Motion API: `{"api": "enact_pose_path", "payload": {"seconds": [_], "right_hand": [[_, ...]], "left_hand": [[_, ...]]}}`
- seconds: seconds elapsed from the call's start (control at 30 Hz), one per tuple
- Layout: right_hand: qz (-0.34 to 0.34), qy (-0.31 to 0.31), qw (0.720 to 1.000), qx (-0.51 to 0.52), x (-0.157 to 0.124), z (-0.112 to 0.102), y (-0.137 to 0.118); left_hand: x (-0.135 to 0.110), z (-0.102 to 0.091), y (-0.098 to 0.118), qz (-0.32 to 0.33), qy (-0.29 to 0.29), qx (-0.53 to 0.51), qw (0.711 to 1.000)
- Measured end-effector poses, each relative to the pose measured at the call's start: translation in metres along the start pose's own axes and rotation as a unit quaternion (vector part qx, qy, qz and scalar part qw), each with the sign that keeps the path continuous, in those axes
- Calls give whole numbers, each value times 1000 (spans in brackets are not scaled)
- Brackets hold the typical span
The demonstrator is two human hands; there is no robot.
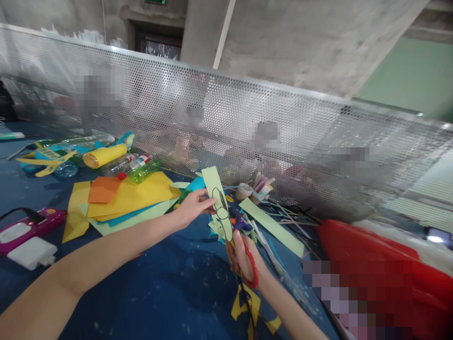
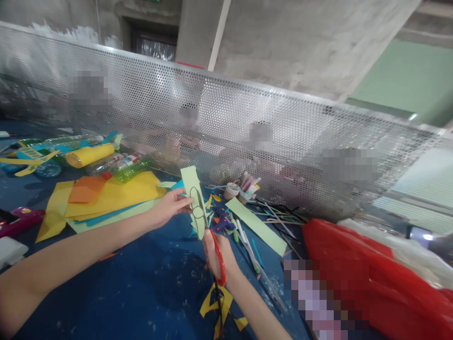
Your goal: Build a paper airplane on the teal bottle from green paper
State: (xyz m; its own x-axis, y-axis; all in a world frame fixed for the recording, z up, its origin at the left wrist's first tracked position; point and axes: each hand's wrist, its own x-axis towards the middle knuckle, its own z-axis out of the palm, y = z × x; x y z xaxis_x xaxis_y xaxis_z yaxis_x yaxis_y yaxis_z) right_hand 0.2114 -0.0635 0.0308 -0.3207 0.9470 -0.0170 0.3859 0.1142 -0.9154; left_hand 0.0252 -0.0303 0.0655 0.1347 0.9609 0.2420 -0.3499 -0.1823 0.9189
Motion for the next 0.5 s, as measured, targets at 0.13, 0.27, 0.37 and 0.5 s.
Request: {"api": "enact_pose_path", "payload": {"seconds": [0.13,0.27,0.37,0.5], "right_hand": [[-6,-1,1000,-3,0,-1,2],[0,2,1000,-11,1,0,3],[-9,-8,1000,-11,1,-1,2],[-51,-52,997,-18,2,-3,0]], "left_hand": [[1,-1,-2,1,-2,-5,1000],[1,-2,-2,5,-6,-1,1000],[1,-1,-1,1,0,2,1000],[0,0,-1,-2,-2,5,1000]]}}
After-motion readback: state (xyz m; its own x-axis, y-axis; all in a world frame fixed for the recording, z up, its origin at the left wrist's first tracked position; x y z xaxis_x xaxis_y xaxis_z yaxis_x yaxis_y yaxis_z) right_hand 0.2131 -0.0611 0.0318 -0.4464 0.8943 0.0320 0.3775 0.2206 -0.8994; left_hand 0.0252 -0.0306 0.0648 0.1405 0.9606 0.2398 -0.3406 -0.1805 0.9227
